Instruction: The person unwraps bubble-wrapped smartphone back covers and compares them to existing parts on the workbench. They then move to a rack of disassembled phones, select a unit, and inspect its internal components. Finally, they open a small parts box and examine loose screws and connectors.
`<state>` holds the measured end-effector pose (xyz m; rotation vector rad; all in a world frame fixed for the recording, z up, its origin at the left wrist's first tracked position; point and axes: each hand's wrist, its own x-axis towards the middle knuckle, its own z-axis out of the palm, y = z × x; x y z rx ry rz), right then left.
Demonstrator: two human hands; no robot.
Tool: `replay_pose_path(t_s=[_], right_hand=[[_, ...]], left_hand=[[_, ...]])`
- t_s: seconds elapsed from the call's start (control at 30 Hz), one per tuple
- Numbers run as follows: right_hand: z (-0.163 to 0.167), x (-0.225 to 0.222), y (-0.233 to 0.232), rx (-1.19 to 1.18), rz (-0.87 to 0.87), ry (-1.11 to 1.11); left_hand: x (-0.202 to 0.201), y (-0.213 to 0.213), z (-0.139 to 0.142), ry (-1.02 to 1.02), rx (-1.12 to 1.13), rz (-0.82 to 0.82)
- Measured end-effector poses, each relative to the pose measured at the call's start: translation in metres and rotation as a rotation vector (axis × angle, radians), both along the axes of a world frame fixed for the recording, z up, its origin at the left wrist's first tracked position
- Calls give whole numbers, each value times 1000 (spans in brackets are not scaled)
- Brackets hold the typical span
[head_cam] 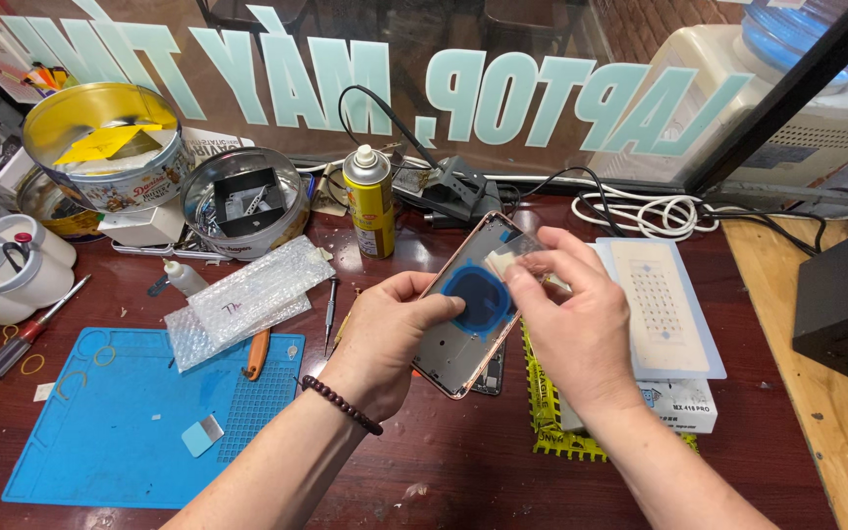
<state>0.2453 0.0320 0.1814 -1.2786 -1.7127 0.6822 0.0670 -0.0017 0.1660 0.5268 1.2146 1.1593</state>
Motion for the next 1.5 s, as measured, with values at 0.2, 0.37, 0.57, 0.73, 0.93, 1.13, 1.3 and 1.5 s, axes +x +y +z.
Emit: replay_pose_path(t_s=[0.2, 0.37, 0.57, 0.73, 0.93, 1.13, 1.3, 1.5], right_hand=[[-2, 6, 13, -338, -17, 407], [1, 8, 10, -416, -42, 443], [-2, 15, 9, -293, 9, 161], [3, 22, 5, -586, 260, 514], [-1, 12, 7, -811, 147, 982], [1, 25, 22, -826, 3, 904], [6, 32, 25, -820, 68, 848], [10, 40, 29, -848, 72, 791]], left_hand=[[-1, 1, -3, -99, -29, 1], [0, 2, -4, -125, -39, -5], [6, -1, -1, 144, 123, 81], [16, -20, 7, 1169, 802, 236], [17, -28, 16, 1422, 1110, 34], [13, -8, 0, 1108, 728, 126], [0, 6, -11, 792, 346, -36], [-1, 10, -16, 399, 73, -124]])
